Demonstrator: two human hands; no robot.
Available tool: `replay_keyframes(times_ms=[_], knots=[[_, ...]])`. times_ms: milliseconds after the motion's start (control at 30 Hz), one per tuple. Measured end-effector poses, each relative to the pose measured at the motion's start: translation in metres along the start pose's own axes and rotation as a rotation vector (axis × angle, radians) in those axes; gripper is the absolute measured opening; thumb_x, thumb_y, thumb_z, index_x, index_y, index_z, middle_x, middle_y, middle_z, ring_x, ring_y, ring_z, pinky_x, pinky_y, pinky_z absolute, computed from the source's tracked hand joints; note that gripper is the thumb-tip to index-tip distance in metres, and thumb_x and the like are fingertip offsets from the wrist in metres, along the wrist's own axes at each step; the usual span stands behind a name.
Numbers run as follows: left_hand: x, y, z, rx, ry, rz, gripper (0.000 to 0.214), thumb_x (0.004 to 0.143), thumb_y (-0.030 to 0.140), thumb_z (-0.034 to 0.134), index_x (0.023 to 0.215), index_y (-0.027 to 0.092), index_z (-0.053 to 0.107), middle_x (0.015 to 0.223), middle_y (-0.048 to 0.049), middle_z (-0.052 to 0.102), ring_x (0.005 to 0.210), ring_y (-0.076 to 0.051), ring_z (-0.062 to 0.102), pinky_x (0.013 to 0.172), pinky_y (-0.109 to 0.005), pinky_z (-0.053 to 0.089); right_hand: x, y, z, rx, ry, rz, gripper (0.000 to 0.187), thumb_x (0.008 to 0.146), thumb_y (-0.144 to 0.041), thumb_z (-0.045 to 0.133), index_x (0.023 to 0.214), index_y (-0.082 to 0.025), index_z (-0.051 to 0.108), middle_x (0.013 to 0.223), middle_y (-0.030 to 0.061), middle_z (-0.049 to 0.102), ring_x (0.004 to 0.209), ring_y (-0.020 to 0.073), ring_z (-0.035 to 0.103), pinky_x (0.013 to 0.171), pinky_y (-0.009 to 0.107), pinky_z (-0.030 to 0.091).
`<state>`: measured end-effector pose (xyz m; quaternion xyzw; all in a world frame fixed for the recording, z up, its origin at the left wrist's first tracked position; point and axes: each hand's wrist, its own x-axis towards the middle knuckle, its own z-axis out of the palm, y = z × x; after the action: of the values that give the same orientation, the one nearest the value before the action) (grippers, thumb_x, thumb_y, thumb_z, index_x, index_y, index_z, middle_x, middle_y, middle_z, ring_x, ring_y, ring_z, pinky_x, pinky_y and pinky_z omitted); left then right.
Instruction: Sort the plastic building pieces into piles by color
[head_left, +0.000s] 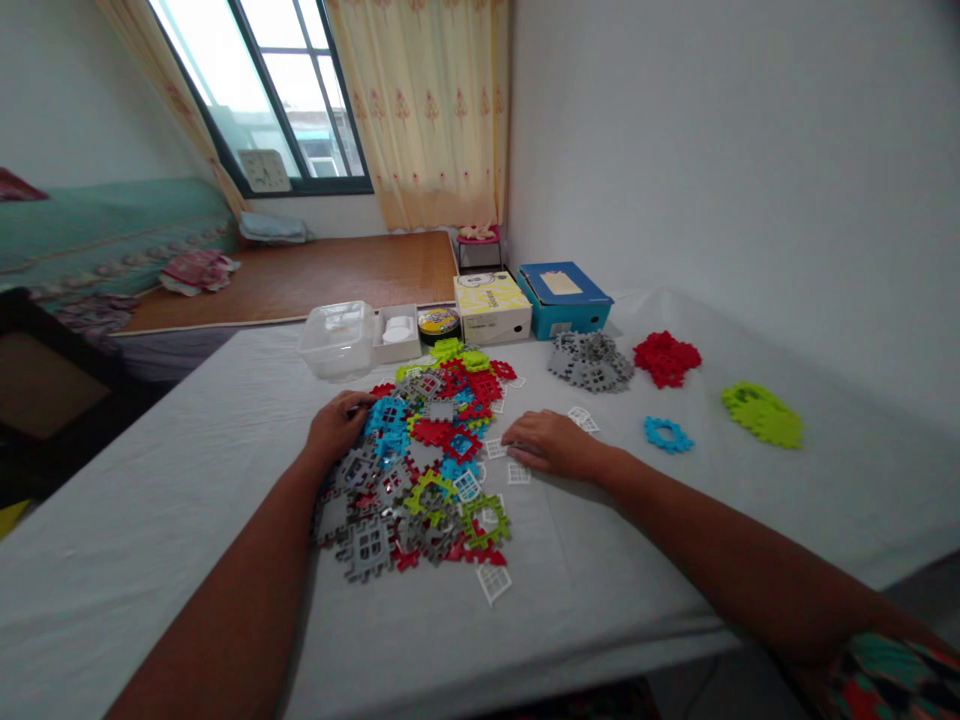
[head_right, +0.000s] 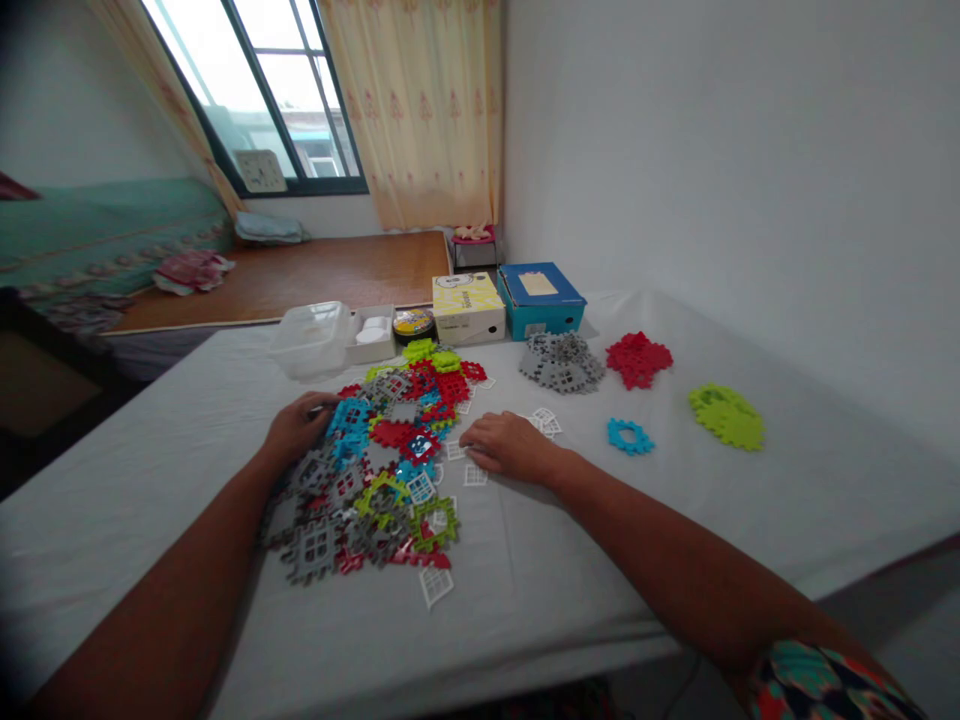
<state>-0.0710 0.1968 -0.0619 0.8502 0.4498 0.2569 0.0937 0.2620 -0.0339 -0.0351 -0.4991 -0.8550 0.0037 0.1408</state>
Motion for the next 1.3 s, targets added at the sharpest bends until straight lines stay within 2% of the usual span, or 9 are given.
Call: replay_keyframes(times_ms=[100,267,433,567,833,1000,1133,1200,1300], knots=[[0.0,-0.001,0.0,-0.003,-0.008,0.007,0.034,0.08,0.035,0.045,0.097,0.024,0.073,0.105,-0.003,0.07,0.094,-0.02,0.066,0.088,-0.031,0.052,0.0,-0.001,-0.001,0.079,-0.036,-0.064,0.026,0.091,-0.037,0.06,0.107,-0.018,0.066,0.104,0.0097,0.068,0.095,0.0191,0.06,0.081,0.031,0.045],[0.0,-0.001,0.001,-0.009,-0.008,0.004,0.035,0.079,0.035,0.045,0.098,0.024,0.072,0.103,-0.0031,0.07,0.093,-0.02,0.066,0.088,-0.03,0.051,0.0,-0.006,-0.006,0.111,-0.075,-0.064,0.021,0.094,-0.029,0.055,0.103,-0.016,0.068,0.1,0.0104,0.068,0.092,0.0178,0.061,0.081,0.03,0.047],[-0.001,-0.001,0.0,0.004,-0.012,-0.008,0.034,0.08,0.035,0.046,0.098,0.024,0.072,0.104,-0.0028,0.07,0.093,-0.02,0.066,0.087,-0.03,0.052,-0.002,-0.008,-0.011,0.164,-0.107,-0.08,0.031,0.086,-0.043,0.065,0.103,-0.017,0.069,0.1,0.0094,0.067,0.094,0.0198,0.061,0.081,0.031,0.047],[-0.001,0.002,-0.001,0.013,-0.011,-0.018,0.033,0.08,0.035,0.046,0.096,0.025,0.073,0.104,-0.0022,0.071,0.092,-0.019,0.067,0.087,-0.029,0.052,-0.002,-0.01,-0.013,0.175,-0.127,-0.081,0.019,0.088,-0.031,0.063,0.099,-0.017,0.069,0.099,0.0091,0.067,0.092,0.0182,0.062,0.08,0.03,0.047],[0.0,-0.001,0.0,-0.001,-0.012,-0.003,0.035,0.08,0.035,0.045,0.098,0.023,0.072,0.104,-0.0039,0.07,0.094,-0.021,0.067,0.087,-0.031,0.052,0.001,-0.018,-0.011,-0.019,-0.083,-0.046,0.016,0.088,-0.017,0.053,0.095,-0.015,0.068,0.086,0.0081,0.069,0.078,0.0171,0.062,0.074,0.029,0.044],[0.0,-0.003,0.001,-0.004,-0.012,0.013,0.035,0.081,0.036,0.045,0.099,0.023,0.072,0.104,-0.0041,0.07,0.095,-0.021,0.067,0.087,-0.03,0.052,-0.004,-0.001,-0.014,-0.082,-0.029,0.115,0.022,0.084,-0.012,0.054,0.102,-0.018,0.066,0.095,0.0074,0.069,0.086,0.0178,0.062,0.075,0.028,0.042],[0.0,-0.001,0.001,0.021,-0.014,-0.002,0.035,0.081,0.034,0.046,0.101,0.024,0.073,0.104,-0.0034,0.07,0.095,-0.021,0.067,0.087,-0.029,0.052,-0.018,0.027,-0.027,-0.108,-0.019,0.232,0.016,0.082,-0.014,0.056,0.094,-0.018,0.066,0.089,0.0066,0.068,0.084,0.0183,0.061,0.076,0.029,0.042],[0.0,0.0,0.0,0.029,-0.021,-0.007,0.035,0.081,0.034,0.045,0.101,0.024,0.072,0.105,-0.0031,0.07,0.095,-0.021,0.067,0.087,-0.029,0.051,-0.022,0.037,-0.031,-0.117,-0.004,0.23,0.013,0.082,-0.016,0.058,0.09,-0.018,0.068,0.09,0.0072,0.068,0.087,0.0197,0.06,0.078,0.03,0.043],[0.0,0.001,0.0,0.026,-0.028,-0.011,0.035,0.081,0.034,0.045,0.101,0.024,0.072,0.105,-0.0028,0.07,0.095,-0.021,0.067,0.087,-0.029,0.051,-0.021,0.037,-0.029,-0.081,0.095,0.16,0.016,0.086,-0.021,0.058,0.097,-0.018,0.069,0.099,0.0092,0.068,0.096,0.0216,0.058,0.085,0.034,0.044]])
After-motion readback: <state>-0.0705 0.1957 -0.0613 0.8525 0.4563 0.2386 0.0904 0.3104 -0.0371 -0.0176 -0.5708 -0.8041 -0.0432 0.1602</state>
